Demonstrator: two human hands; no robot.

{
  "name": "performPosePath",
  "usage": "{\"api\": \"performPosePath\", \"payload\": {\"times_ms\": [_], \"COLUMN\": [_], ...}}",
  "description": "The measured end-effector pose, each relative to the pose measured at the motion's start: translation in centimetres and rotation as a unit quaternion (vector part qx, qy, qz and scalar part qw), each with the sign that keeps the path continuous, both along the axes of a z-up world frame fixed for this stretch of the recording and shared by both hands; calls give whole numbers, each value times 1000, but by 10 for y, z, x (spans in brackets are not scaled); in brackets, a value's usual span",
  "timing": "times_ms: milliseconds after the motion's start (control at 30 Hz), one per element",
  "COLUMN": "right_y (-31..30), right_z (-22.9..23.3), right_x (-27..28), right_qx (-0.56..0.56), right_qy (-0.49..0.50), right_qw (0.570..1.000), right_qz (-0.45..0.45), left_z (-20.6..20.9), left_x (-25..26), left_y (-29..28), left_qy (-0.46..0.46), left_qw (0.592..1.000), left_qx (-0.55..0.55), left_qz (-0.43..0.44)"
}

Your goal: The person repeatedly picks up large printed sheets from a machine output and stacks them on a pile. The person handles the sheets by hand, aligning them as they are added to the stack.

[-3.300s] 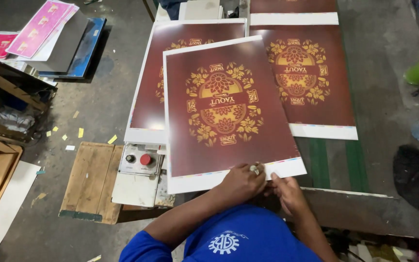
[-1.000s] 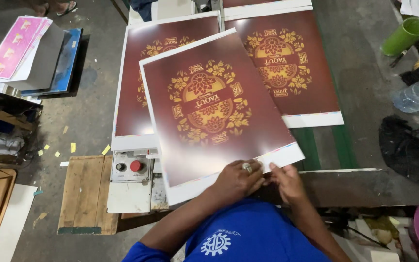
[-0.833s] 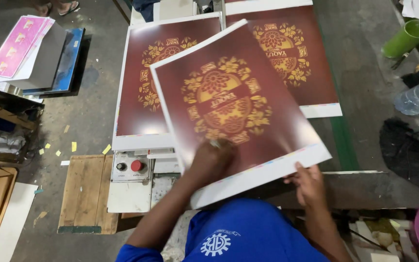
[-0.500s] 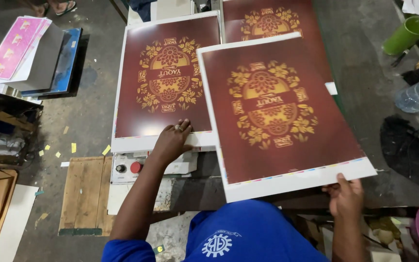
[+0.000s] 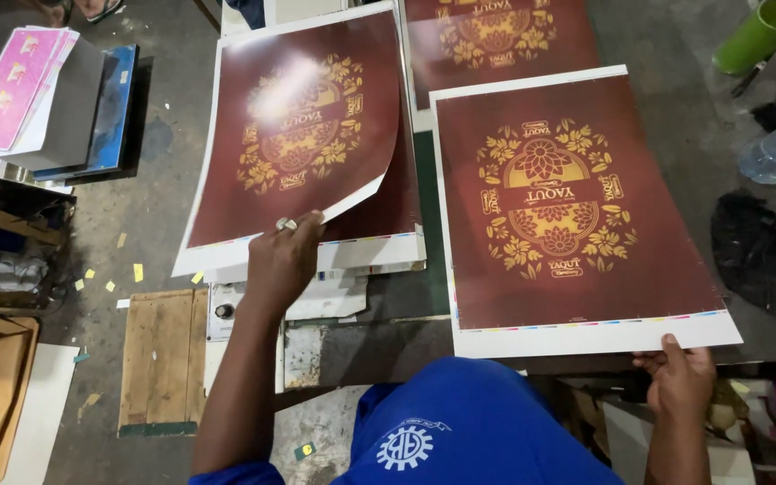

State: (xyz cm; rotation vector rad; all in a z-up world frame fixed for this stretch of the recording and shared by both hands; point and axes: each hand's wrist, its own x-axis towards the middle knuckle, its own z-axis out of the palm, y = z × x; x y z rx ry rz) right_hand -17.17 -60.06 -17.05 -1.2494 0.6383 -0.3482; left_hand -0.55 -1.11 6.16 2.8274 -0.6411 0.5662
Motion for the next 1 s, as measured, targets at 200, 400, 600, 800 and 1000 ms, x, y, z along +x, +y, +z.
{"api": "performPosePath", "payload": {"times_ms": [200,400,600,800,1000], "right_y": [7,21,39,44,74], "right_z": [0,2,15,28,30], "right_x": [1,10,56,91,77], "right_qx": [-9,-18,-23,-26,-9], "right_qy": [0,-1,40,74,137], "right_qw": [1000,999,998,995,985], "right_qz": [6,27,34,55,109], "left_z": [-1,-7,-5,-9,-18], "left_x": [-23,-34,-35,-34,-53], "left_y": [-20,-23,-24,-30,-46], "left_qy": [-51,-50,-45,-43,-19], "left_qw": [998,996,996,996,993], "left_qx": [-22,-62,-72,-73,-113], "left_qz": [22,28,26,22,-10]}}
